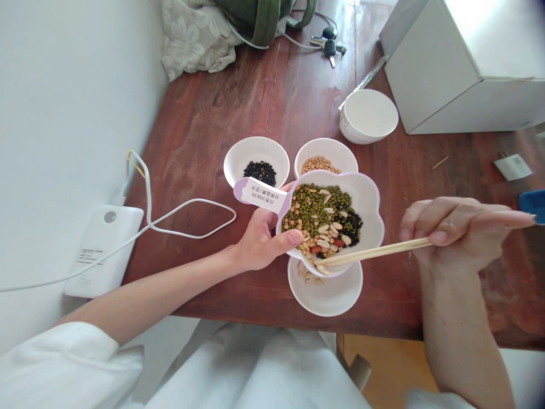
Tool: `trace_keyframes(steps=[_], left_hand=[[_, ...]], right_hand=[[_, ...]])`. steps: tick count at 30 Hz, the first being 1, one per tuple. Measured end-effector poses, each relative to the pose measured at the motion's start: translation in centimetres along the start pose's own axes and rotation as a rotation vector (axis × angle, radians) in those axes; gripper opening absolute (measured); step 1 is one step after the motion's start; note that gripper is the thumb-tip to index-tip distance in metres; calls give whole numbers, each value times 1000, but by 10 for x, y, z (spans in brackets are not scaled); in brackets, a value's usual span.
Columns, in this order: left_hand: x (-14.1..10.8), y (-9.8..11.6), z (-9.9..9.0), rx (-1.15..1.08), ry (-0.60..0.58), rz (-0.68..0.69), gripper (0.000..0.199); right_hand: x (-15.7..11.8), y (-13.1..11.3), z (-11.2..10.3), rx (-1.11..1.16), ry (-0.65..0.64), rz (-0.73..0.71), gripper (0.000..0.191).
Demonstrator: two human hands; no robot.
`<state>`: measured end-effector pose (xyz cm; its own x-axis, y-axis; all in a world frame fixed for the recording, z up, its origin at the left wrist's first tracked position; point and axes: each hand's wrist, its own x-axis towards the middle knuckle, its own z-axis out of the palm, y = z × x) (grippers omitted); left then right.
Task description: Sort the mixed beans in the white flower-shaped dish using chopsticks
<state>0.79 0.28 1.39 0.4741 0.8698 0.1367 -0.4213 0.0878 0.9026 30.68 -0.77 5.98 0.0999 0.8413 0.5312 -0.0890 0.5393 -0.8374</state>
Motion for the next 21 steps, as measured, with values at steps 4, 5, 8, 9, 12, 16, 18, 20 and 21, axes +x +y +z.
trace_keyframes(steps=[4, 5, 8, 9, 12, 16, 18, 20, 21], left_hand=[[1, 0, 0, -6, 6, -13, 73], [1, 0, 1, -3, 5, -10, 72], [1, 0, 1, 1, -1, -1, 71], [1, 0, 1, 0, -4, 2, 70], [1, 1, 1, 13, -12, 10, 68], [2, 2, 1, 35, 0, 12, 72], [2, 3, 2, 31, -2, 8, 70], [2, 2, 1, 18, -9, 16, 67], [2, 2, 1, 10, -10, 21, 66]], right_hand=[[-3, 2, 0, 9, 65, 29, 71], [-3, 2, 1, 4, 65, 40, 70], [-3, 3, 1, 10, 17, 39, 73], [-2, 4, 1, 7, 6, 34, 74], [2, 4, 1, 6, -43, 19, 77], [7, 3, 2, 21, -107, 20, 79], [7, 3, 1, 29, -106, 28, 78], [6, 3, -1, 52, -78, 43, 79], [5, 3, -3, 56, -27, 68, 80]])
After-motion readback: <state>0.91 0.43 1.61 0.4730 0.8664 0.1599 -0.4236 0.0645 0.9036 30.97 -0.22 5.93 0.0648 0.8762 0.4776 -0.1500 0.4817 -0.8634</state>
